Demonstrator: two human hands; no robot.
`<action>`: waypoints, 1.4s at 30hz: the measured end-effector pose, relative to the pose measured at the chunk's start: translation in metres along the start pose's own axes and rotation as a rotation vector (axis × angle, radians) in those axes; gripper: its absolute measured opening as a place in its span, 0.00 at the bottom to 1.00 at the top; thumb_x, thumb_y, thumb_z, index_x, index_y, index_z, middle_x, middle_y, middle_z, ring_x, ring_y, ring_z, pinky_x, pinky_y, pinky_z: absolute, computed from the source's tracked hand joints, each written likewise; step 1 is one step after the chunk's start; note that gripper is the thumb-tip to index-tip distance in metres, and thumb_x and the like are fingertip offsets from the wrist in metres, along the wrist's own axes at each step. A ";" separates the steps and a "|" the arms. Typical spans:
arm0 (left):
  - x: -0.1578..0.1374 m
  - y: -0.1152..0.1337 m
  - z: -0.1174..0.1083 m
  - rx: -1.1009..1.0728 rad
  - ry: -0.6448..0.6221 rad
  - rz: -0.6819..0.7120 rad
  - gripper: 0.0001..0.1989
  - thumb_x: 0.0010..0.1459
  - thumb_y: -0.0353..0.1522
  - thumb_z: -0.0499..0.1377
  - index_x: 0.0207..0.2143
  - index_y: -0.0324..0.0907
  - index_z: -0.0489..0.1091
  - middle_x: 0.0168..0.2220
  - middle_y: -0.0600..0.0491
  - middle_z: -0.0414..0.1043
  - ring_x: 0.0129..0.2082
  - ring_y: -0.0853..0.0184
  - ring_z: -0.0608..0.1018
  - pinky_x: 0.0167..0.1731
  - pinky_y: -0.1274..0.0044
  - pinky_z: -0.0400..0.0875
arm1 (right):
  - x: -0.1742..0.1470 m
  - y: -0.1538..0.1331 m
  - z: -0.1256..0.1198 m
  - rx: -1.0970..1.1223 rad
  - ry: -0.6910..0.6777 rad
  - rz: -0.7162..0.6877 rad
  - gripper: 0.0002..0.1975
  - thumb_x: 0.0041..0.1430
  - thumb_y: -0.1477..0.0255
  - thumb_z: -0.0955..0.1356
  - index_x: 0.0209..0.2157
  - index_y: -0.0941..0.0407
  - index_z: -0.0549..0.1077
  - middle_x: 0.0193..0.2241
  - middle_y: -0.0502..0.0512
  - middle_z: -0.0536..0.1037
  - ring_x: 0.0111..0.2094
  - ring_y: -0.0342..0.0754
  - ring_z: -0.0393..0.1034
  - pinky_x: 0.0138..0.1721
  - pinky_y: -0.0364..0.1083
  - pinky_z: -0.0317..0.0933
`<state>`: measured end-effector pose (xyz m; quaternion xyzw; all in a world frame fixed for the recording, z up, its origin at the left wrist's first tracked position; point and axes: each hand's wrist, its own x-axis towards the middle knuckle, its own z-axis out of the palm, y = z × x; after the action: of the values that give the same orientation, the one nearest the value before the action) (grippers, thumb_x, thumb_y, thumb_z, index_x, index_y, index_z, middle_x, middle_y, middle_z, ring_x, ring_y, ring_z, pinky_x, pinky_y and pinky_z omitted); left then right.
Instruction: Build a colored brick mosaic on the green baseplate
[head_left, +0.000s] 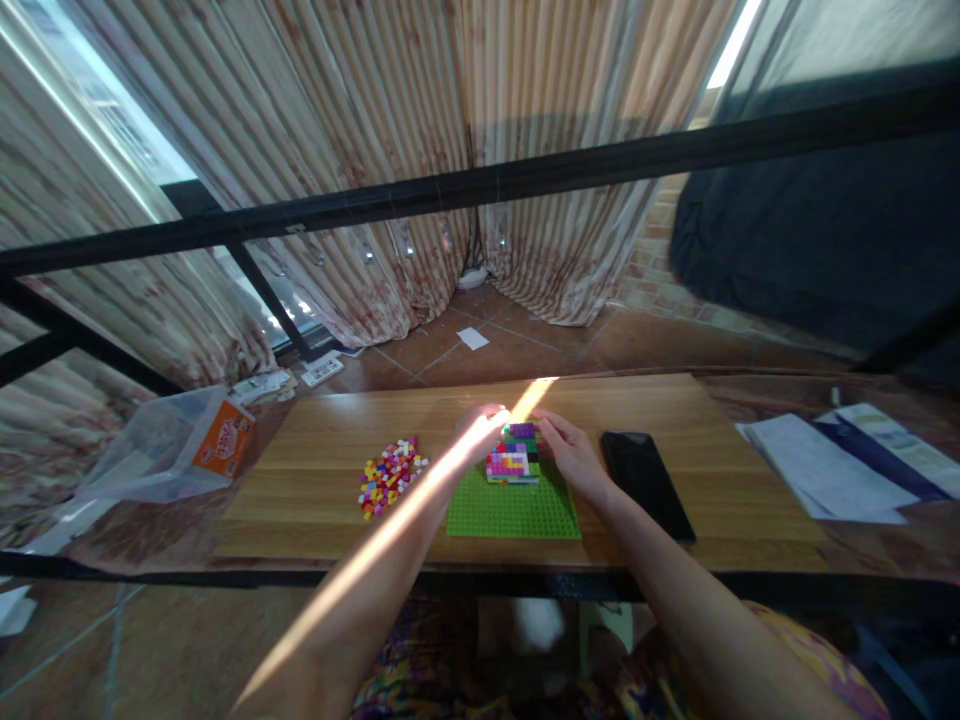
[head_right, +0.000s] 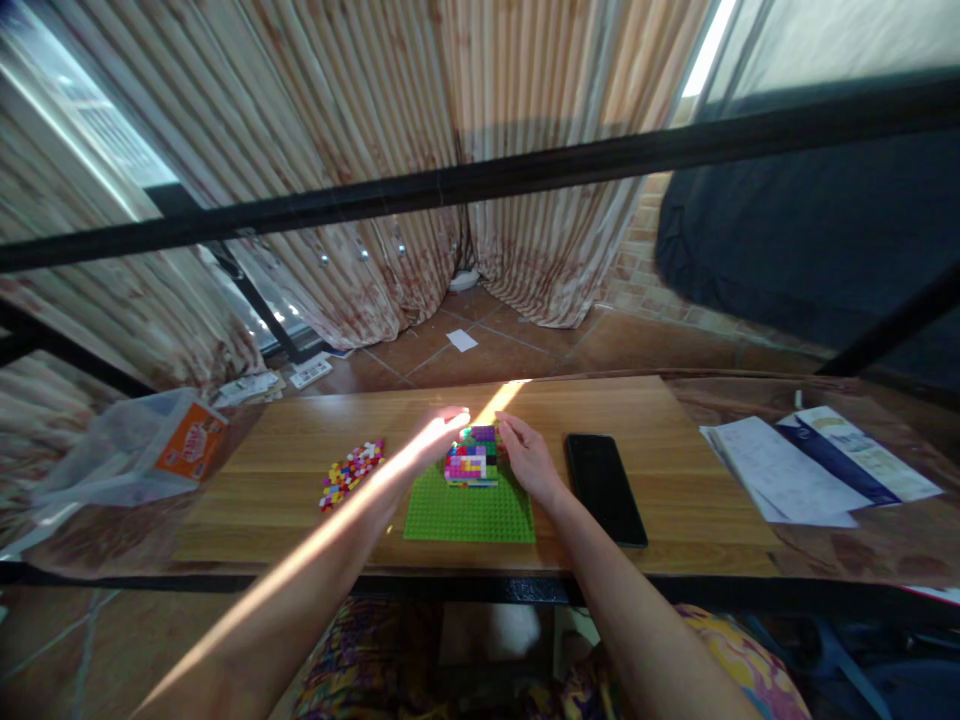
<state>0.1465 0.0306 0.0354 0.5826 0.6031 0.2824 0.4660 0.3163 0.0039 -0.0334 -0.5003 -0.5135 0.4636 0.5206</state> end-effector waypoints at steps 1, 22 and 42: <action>-0.004 0.000 -0.002 -0.068 0.030 -0.023 0.11 0.57 0.36 0.55 0.26 0.38 0.69 0.21 0.55 0.66 0.21 0.72 0.67 0.22 0.81 0.59 | 0.000 -0.001 -0.003 0.021 0.037 0.017 0.26 0.56 0.53 0.65 0.49 0.55 0.74 0.40 0.57 0.79 0.32 0.46 0.73 0.33 0.47 0.68; -0.062 0.010 0.013 -1.257 -0.259 -0.264 0.25 0.64 0.46 0.46 0.37 0.33 0.70 0.33 0.44 0.72 0.28 0.69 0.73 0.27 0.79 0.69 | -0.048 -0.056 0.011 -0.562 -0.117 -0.616 0.09 0.60 0.72 0.66 0.40 0.52 0.77 0.41 0.57 0.76 0.44 0.50 0.70 0.47 0.52 0.67; -0.090 -0.019 0.016 -0.575 -0.094 -0.198 0.15 0.49 0.41 0.63 0.26 0.38 0.69 0.20 0.60 0.61 0.16 0.80 0.54 0.17 0.81 0.42 | -0.057 -0.052 0.012 -0.451 -0.283 -0.399 0.04 0.60 0.73 0.66 0.33 0.53 0.73 0.31 0.51 0.76 0.33 0.45 0.72 0.36 0.44 0.65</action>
<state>0.1424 -0.0631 0.0330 0.3776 0.5301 0.3674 0.6644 0.3005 -0.0560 0.0145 -0.4233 -0.7582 0.2921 0.4007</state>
